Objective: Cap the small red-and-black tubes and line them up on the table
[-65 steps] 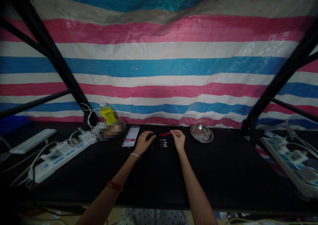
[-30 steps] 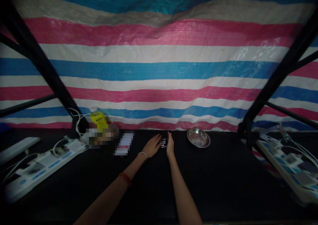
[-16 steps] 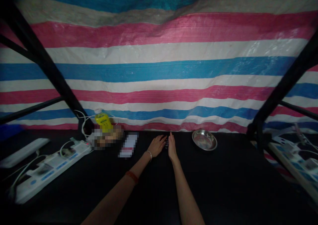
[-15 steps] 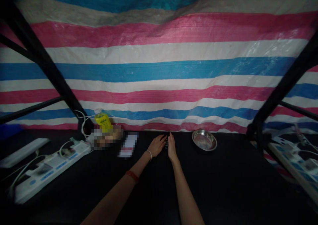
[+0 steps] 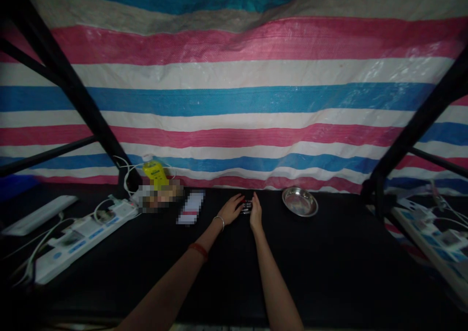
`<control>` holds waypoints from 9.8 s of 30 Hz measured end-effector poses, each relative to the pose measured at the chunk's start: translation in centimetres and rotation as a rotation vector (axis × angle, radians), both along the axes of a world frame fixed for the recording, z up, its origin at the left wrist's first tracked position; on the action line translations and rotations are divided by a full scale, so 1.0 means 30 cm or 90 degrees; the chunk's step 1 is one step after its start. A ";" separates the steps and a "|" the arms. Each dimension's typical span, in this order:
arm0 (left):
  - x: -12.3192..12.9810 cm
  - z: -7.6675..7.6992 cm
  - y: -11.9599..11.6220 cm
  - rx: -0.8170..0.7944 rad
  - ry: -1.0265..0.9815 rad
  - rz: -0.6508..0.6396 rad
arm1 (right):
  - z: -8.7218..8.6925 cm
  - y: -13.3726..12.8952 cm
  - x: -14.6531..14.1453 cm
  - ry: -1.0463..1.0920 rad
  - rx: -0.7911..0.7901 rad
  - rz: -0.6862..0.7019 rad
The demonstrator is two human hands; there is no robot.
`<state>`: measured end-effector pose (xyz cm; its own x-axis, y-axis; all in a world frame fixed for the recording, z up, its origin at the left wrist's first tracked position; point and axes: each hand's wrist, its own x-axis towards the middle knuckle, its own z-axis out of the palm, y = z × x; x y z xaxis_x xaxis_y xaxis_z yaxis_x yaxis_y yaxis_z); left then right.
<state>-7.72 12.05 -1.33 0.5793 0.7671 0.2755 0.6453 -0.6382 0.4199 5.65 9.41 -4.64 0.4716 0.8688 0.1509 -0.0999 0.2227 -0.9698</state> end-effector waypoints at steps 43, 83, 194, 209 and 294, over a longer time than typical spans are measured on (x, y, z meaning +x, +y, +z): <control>-0.029 0.047 -0.074 0.050 0.014 0.233 | 0.032 -0.078 0.003 0.000 -0.006 -0.039; -0.030 0.038 -0.072 0.072 0.120 0.287 | 0.089 -0.148 -0.042 -0.643 -0.326 -0.181; -0.027 0.010 -0.056 0.109 0.008 0.212 | 0.062 -0.141 -0.026 -0.658 -0.284 -0.161; -0.037 0.036 -0.069 0.126 -0.026 0.229 | 0.045 -0.170 -0.002 -0.513 -0.107 -0.198; -0.008 0.238 -0.222 -0.185 -0.654 0.103 | 0.143 -0.185 -0.033 0.554 -0.131 0.350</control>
